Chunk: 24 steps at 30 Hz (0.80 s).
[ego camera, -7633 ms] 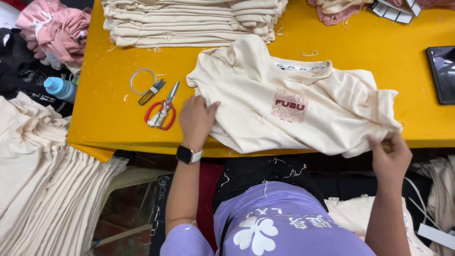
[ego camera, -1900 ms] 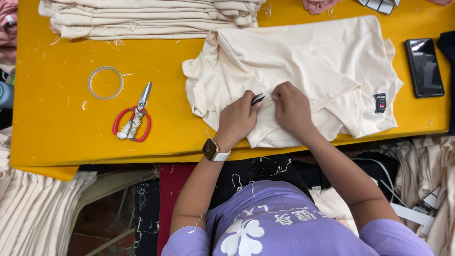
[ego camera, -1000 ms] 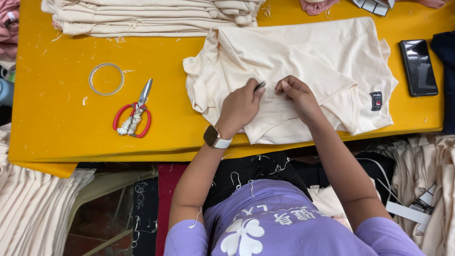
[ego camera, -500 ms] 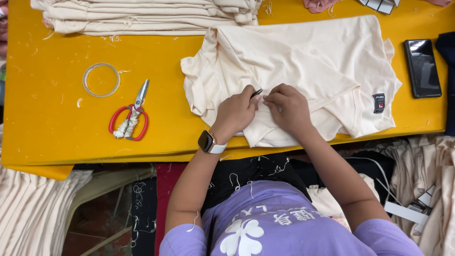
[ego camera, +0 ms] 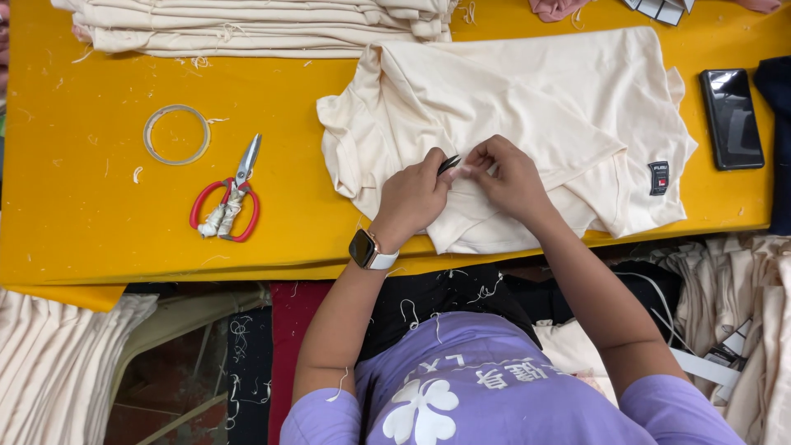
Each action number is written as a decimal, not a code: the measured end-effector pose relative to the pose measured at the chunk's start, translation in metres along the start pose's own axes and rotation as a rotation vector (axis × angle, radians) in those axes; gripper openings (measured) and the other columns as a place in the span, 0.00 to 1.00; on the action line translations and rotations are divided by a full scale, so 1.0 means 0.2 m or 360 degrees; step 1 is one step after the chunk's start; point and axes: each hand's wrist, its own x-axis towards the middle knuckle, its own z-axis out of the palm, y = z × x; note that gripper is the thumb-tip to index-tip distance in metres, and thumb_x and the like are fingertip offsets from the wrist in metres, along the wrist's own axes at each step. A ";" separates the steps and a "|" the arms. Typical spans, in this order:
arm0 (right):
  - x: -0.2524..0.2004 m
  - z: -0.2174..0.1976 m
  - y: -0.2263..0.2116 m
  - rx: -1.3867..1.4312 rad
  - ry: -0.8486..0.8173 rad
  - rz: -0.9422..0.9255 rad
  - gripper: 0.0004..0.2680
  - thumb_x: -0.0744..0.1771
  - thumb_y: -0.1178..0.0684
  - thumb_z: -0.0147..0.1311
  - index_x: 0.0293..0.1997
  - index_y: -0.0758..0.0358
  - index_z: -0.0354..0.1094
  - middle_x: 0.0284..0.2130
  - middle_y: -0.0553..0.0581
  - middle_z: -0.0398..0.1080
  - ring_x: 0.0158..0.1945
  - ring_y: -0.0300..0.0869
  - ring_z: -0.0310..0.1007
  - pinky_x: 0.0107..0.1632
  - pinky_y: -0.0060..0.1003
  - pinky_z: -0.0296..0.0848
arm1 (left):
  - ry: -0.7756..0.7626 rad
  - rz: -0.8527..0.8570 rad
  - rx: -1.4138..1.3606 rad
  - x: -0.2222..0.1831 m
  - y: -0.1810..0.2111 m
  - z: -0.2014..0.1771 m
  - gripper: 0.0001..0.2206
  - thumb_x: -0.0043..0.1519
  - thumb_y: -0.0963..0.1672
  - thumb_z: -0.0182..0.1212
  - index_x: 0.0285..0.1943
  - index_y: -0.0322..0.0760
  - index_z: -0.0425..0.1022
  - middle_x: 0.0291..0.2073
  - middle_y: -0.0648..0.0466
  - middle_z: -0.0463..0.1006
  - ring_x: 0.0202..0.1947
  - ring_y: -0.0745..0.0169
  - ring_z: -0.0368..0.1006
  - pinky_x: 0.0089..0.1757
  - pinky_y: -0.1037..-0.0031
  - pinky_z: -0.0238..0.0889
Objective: Trim loose threads from t-shirts using scissors and fold them
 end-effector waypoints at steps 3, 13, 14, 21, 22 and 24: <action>-0.01 -0.06 0.02 0.0041 -0.0079 -0.0089 0.08 0.66 0.57 0.64 0.47 0.65 0.72 0.35 0.59 0.72 0.40 0.47 0.75 0.40 0.39 0.72 | 0.0053 0.0003 -0.0032 -0.01 -0.01 0.01 0.12 0.69 0.49 0.42 0.47 0.38 0.67 0.32 0.48 0.80 0.33 0.39 0.79 0.37 0.56 0.68; -0.35 -0.35 0.11 -0.0249 -0.0144 -0.0399 0.12 0.61 0.59 0.65 0.47 0.62 0.73 0.44 0.58 0.71 0.51 0.55 0.71 0.59 0.47 0.66 | 0.1230 -0.0245 0.0847 -0.37 -0.50 -0.46 0.12 0.60 0.45 0.70 0.50 0.37 0.79 0.42 0.46 0.69 0.44 0.39 0.69 0.42 0.53 0.66; -0.36 -0.34 0.12 -0.0384 -0.0104 -0.0459 0.13 0.62 0.58 0.64 0.50 0.58 0.73 0.48 0.56 0.71 0.54 0.54 0.70 0.60 0.46 0.64 | 0.1237 -0.0432 0.1166 -0.39 -0.63 -0.53 0.15 0.59 0.48 0.74 0.51 0.42 0.81 0.41 0.52 0.70 0.44 0.45 0.69 0.40 0.54 0.65; -0.29 -0.11 0.26 -0.0972 0.0333 -0.0516 0.02 0.67 0.53 0.60 0.41 0.50 0.74 0.37 0.44 0.71 0.44 0.42 0.71 0.51 0.40 0.64 | 0.1098 0.0093 0.0018 -0.24 0.04 0.04 0.11 0.64 0.40 0.59 0.52 0.27 0.74 0.40 0.34 0.70 0.45 0.22 0.64 0.44 0.42 0.59; -0.28 -0.08 0.24 -0.0747 0.0447 -0.0585 0.02 0.67 0.55 0.60 0.41 0.51 0.74 0.36 0.46 0.72 0.43 0.45 0.72 0.50 0.41 0.64 | 0.0880 0.0410 0.0277 -0.19 0.12 0.16 0.21 0.59 0.46 0.64 0.58 0.31 0.71 0.41 0.39 0.69 0.43 0.31 0.67 0.41 0.48 0.62; -0.28 -0.04 0.19 -0.0544 0.0592 -0.0633 0.02 0.67 0.56 0.60 0.40 0.53 0.75 0.35 0.49 0.73 0.42 0.48 0.73 0.50 0.43 0.64 | 0.0636 0.0762 0.0524 -0.08 0.15 0.33 0.32 0.53 0.51 0.69 0.65 0.34 0.68 0.42 0.45 0.69 0.41 0.40 0.70 0.38 0.54 0.65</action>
